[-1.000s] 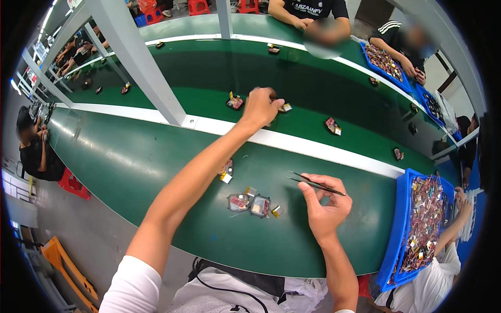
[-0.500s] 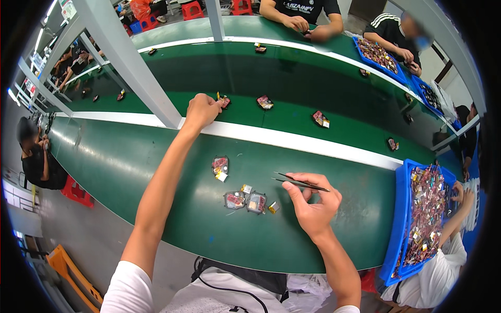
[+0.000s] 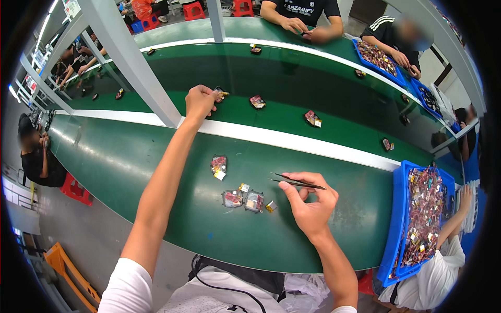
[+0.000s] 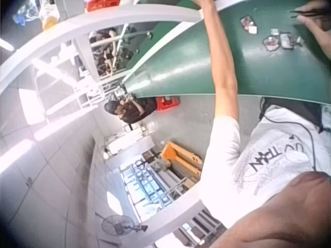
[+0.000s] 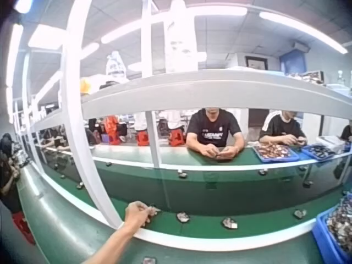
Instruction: Manually assemble and check small components or batteries along a manufacturing line using tweezers.
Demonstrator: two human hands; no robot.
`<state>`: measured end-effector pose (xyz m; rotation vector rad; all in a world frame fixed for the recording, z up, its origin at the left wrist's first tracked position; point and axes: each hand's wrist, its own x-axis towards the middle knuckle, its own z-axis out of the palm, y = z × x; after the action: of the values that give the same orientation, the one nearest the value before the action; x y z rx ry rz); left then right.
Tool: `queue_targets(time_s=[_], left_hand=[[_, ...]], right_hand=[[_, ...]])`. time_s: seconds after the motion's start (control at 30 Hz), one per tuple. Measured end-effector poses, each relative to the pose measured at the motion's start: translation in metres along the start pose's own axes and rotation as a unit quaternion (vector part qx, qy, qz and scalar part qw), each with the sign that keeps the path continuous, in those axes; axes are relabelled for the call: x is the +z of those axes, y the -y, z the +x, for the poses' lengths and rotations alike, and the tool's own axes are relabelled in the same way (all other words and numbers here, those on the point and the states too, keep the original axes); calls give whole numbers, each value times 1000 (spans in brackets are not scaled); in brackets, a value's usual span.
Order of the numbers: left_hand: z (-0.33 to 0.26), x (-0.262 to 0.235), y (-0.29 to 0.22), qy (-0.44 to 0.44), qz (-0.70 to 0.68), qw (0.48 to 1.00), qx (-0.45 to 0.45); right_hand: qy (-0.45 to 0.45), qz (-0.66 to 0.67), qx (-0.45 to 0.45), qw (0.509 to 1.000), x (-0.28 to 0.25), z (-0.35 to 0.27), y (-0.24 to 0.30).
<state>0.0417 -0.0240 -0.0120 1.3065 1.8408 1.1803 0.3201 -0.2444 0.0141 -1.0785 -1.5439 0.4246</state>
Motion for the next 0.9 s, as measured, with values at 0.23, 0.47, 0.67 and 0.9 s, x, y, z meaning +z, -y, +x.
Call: queue_targets(time_s=[0.23,0.47,0.67,0.9], left_hand=[[-83,-38,-23,175,-91,979,51],[-186,-41,-26,248,-144,958,-16],[-212,-22,-18,265,-189,945,-19],[-221,-16,-15,247,-204,946,41]], right_hand=[[29,87,91,992,4,-3,5],[79,201,242,946,7,-7,14],[67,186,259,945,10,-14,8],[52,161,282,944,9,-13,11]])
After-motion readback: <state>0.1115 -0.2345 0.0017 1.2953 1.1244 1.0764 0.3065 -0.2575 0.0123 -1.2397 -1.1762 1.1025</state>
